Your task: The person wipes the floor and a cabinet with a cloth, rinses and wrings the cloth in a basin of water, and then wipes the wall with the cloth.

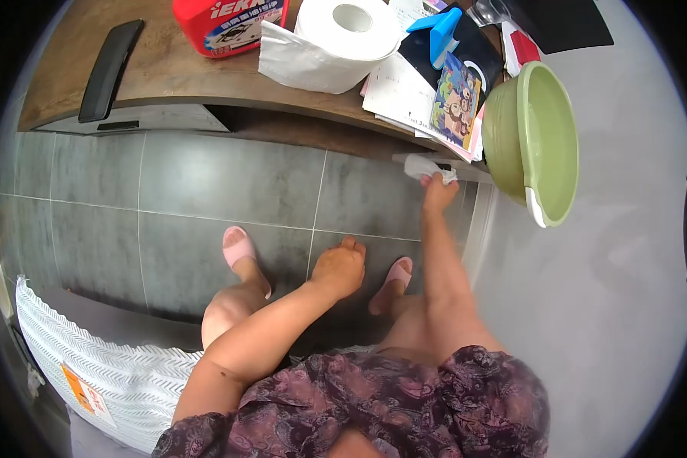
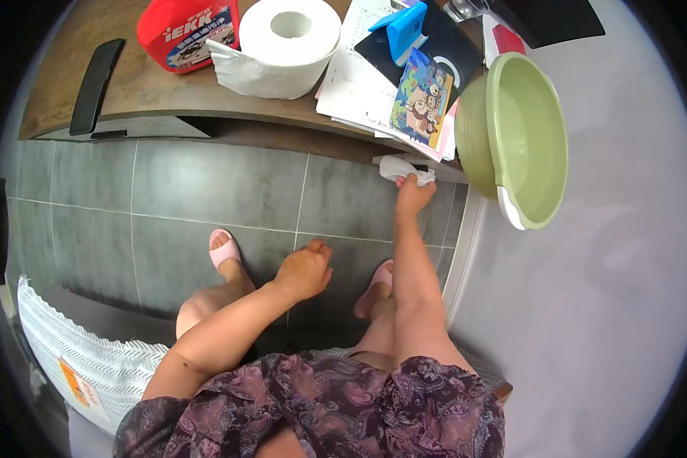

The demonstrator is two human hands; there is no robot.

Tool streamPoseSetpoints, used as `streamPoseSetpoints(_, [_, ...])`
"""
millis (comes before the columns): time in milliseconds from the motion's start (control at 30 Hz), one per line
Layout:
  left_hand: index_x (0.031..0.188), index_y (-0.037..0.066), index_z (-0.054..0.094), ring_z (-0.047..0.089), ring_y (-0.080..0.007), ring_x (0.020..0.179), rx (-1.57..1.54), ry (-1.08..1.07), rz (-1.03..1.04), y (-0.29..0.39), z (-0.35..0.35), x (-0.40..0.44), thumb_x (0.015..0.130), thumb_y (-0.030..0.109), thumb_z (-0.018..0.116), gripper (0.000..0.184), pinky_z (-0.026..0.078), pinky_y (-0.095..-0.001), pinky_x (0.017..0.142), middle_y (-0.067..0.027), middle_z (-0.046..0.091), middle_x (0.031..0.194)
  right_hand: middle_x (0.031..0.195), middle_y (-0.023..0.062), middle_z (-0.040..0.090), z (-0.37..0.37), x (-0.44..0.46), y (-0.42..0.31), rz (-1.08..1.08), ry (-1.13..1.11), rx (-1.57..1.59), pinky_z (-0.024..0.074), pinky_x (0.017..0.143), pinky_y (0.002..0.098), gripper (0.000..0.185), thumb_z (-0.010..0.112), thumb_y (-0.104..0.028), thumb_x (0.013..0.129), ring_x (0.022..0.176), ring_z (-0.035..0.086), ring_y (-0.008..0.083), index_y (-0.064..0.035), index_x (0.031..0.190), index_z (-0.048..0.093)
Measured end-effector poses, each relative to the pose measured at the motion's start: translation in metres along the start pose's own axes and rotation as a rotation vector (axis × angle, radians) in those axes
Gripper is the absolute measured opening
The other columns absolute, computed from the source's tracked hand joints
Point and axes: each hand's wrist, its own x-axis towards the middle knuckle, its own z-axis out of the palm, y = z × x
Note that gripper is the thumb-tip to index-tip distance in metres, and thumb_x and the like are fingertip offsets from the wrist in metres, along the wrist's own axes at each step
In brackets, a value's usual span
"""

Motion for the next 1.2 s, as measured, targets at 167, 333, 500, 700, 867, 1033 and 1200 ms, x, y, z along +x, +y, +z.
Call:
streamPoseSetpoints(167, [0.094,-0.002,0.048,0.056,-0.0336,0.085,-0.028,-0.042,0.007,0.01,-0.001,0.011,0.072,0.016,0.057,0.029,0.047,-0.0392,0.074,-0.0197,0.047,0.109,0.077,0.0154,0.054,0.005,0.01,0.001,0.019,-0.051,0.038,0.0474,0.042,0.0266,0.03,0.055,-0.001,0.072,0.052,0.056,0.0166,0.0046,0.095,0.037])
streamPoseSetpoints(333, [0.093,-0.001,0.048,0.057,-0.0343,0.082,-0.073,-0.073,0.039,0.02,0.001,0.012,0.072,0.016,0.057,0.028,0.047,-0.0399,0.073,-0.0197,0.047,0.108,0.076,0.0116,0.055,0.002,0.016,0.002,0.004,-0.052,-0.075,0.0462,0.041,0.0252,0.027,0.059,-0.006,0.069,0.052,0.053,0.0149,0.0015,0.091,0.044])
streamPoseSetpoints(500, [0.094,0.0,0.049,0.057,-0.0345,0.082,-0.118,-0.063,0.059,0.021,0.005,0.007,0.071,0.015,0.059,0.029,0.047,-0.0401,0.072,-0.0186,0.047,0.108,0.078,0.0112,0.055,0.007,0.042,0.052,-0.369,0.127,-0.271,0.0457,0.041,0.0257,0.032,0.059,-0.009,0.068,0.06,0.054,0.0157,0.0018,0.094,0.043])
streamPoseSetpoints(700, [0.093,0.0,0.049,0.056,-0.0339,0.081,-0.123,-0.044,0.058,0.009,0.004,-0.001,0.07,0.014,0.06,0.028,0.046,-0.0396,0.071,-0.0173,0.048,0.104,0.091,0.0132,0.052,0.036,0.017,0.05,-0.178,0.084,-0.005,0.0483,0.044,0.0293,0.04,0.057,-0.007,0.069,0.069,0.054,0.0179,-0.0016,0.105,0.043])
streamPoseSetpoints(867, [0.091,0.001,0.049,0.056,-0.0332,0.079,-0.138,-0.066,0.045,0.01,-0.003,0.004,0.07,0.014,0.06,0.027,0.046,-0.0396,0.069,-0.0171,0.048,0.102,0.092,0.0127,0.052,0.045,0.03,0.08,0.079,0.053,-0.015,0.05,0.045,0.0286,0.045,0.058,-0.003,0.068,0.068,0.055,0.0185,-0.0011,0.109,0.041])
streamPoseSetpoints(1033, [0.091,0.001,0.05,0.056,-0.033,0.079,-0.131,-0.109,0.008,0.026,-0.013,0.008,0.07,0.017,0.059,0.028,0.047,-0.0398,0.068,-0.018,0.049,0.101,0.082,0.0122,0.055,0.022,0.029,0.053,0.02,-0.038,-0.048,0.0449,0.039,0.026,0.035,0.058,0.0,0.067,0.053,0.055,0.0174,0.0026,0.099,0.044])
streamPoseSetpoints(1200, [0.09,0.0,0.049,0.056,-0.0335,0.081,-0.067,-0.003,0.073,0.028,-0.017,0.007,0.072,0.018,0.058,0.027,0.047,-0.0403,0.069,-0.0181,0.05,0.099,0.069,0.0112,0.054,-0.001,0.027,-0.013,-0.046,0.0,-0.063,0.0429,0.036,0.0255,0.024,0.056,-0.002,0.069,0.045,0.052,0.0159,0.0059,0.088,0.045])
